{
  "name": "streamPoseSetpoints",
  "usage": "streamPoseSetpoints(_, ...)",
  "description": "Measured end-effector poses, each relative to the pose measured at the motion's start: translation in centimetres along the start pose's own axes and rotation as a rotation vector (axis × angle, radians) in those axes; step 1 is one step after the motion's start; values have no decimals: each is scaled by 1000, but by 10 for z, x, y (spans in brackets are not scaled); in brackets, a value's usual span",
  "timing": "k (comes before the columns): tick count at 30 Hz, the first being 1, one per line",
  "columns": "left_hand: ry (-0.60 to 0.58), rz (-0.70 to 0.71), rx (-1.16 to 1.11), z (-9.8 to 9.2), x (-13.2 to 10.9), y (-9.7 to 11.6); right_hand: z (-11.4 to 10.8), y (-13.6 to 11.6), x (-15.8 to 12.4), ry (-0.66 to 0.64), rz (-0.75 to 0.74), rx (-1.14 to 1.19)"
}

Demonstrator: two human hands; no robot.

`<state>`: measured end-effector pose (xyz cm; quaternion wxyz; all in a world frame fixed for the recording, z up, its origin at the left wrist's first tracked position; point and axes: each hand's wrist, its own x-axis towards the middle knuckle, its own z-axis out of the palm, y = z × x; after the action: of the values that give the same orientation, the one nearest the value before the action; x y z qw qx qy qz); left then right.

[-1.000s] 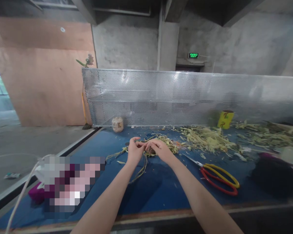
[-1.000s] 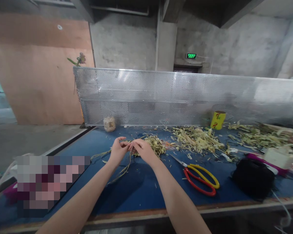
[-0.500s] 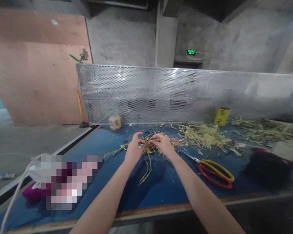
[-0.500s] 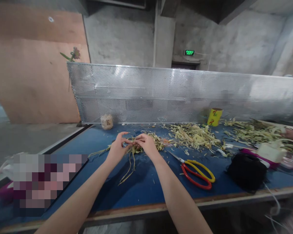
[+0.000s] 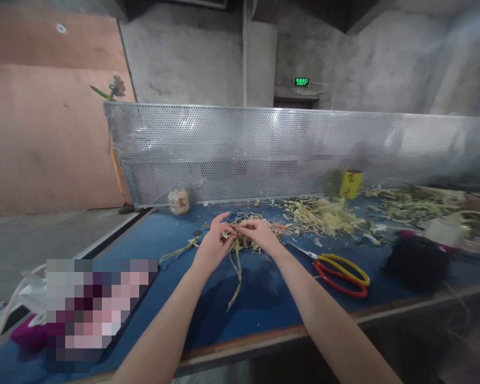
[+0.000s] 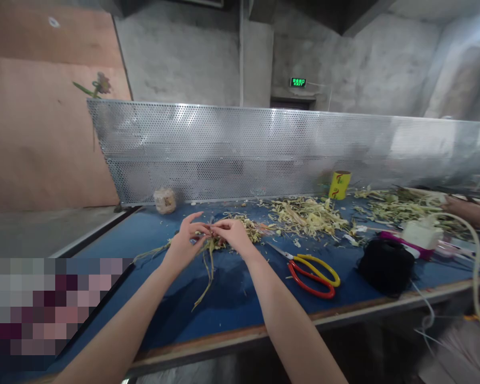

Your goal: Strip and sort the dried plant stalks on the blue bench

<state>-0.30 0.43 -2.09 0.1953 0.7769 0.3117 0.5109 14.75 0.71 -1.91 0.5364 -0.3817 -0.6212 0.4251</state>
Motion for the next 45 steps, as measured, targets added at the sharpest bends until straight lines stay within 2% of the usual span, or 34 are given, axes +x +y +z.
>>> streamPoseSetpoints(3,35,-107,-55,1,1,-2,0,2,2,42,-8,52)
streamPoseSetpoints(7,50,-159,-114,3,1,-6,1,1,1,-24,-27,40)
streamPoseSetpoints(9,56,-108,-42,2,1,-7,1,1,0,-26,-10,11)
streamPoseSetpoints(14,-3,155,216,-2,0,-2,-1,3,1,-119,78,73)
streamPoseSetpoints(17,-6,172,235,-4,-1,3,-5,3,1,-211,96,170)
streamPoseSetpoints(20,41,119,203,-6,-1,7,-7,3,0,-304,109,237)
streamPoseSetpoints(23,69,47,160,-7,-1,7,-7,1,-2,-309,114,236)
streamPoseSetpoints(26,59,-41,38,-5,0,4,-4,-1,-3,-253,62,77)
streamPoseSetpoints(29,29,-160,-189,-3,2,0,-2,-1,-3,-209,-27,-95)
streamPoseSetpoints(34,-27,-348,-461,-1,5,-3,-4,3,-1,-170,-148,-275)
streamPoseSetpoints(39,103,-436,-518,0,6,-5,-7,9,2,-172,-228,-367)
streamPoseSetpoints(45,45,-497,-465,-3,6,-4,-7,9,2,-163,-182,-283)
